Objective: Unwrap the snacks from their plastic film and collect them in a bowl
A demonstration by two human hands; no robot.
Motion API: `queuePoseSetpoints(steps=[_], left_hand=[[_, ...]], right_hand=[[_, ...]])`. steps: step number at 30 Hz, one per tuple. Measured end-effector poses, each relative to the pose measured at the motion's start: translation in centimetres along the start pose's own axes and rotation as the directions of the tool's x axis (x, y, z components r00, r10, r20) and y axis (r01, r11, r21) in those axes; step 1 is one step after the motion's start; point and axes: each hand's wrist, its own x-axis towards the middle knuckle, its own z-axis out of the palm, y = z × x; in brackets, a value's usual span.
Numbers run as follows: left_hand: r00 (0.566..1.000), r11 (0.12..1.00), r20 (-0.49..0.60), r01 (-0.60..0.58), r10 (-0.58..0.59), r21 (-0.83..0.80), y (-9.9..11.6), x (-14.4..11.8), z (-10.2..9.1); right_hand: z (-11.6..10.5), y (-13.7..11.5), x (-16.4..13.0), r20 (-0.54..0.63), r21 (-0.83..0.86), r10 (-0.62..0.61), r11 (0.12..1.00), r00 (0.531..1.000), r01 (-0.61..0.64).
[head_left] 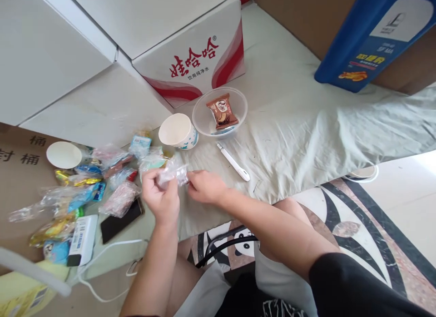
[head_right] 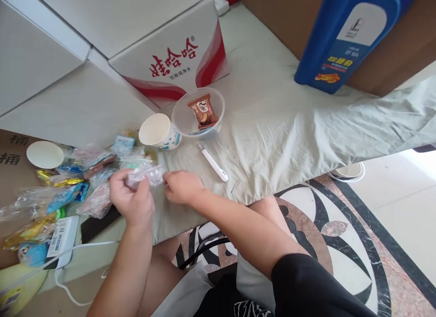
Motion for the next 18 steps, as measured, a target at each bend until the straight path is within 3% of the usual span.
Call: queuePoseSetpoints(steps=[2,4,6,8,11,14,15,16,17,18], left_hand=[[0.987,0.986,-0.029,-0.154,0.156,0.059,2.5,2.2,3.0],[0.974,0.961,0.042,-0.225,0.221,0.159,4.7,5.1,6.4],[0.946,0.899,0.237,-0.293,0.223,0.325,6.2,7.9,9.7],[0.885,0.778,0.439,-0.383,0.155,0.497,6.8,10.2,12.6],[0.775,0.645,0.623,-0.423,-0.107,0.637,5.8,12.2,16.2],[0.687,0.615,0.689,-0.447,-0.228,0.649,3.4,13.4,18.9],[0.639,0.631,0.724,-0.454,-0.261,0.629,2.7,13.6,19.6],[0.59,0.671,0.763,-0.456,-0.264,0.585,2.1,13.9,20.2],[0.582,0.726,0.785,-0.444,-0.212,0.525,1.8,14.1,20.5],[0.611,0.783,0.783,-0.431,-0.113,0.449,1.8,14.4,20.6]], right_hand=[[-0.1,-0.1,-0.1,0.03,-0.064,-0.029,0.997,0.999,0.03],[-0.2,-0.2,-0.1,0.045,-0.087,-0.03,0.996,0.999,0.033],[-0.3,-0.2,-0.1,0.05,-0.084,-0.018,0.996,0.999,0.022],[-0.4,-0.2,-0.1,0.055,-0.078,-0.02,0.997,0.998,0.024],[-0.6,-0.1,-0.2,0.074,-0.088,-0.027,0.996,0.997,0.034],[-0.9,-0.2,-0.2,0.101,-0.094,-0.026,0.995,0.995,0.036],[-1.0,-0.2,-0.3,0.109,-0.094,-0.028,0.995,0.994,0.038],[-1.1,-0.2,-0.3,0.116,-0.092,-0.032,0.995,0.993,0.042],[-1.2,-0.2,-0.3,0.119,-0.091,-0.036,0.995,0.992,0.047],[-1.3,-0.2,-0.3,0.119,-0.092,-0.039,0.995,0.992,0.05]])
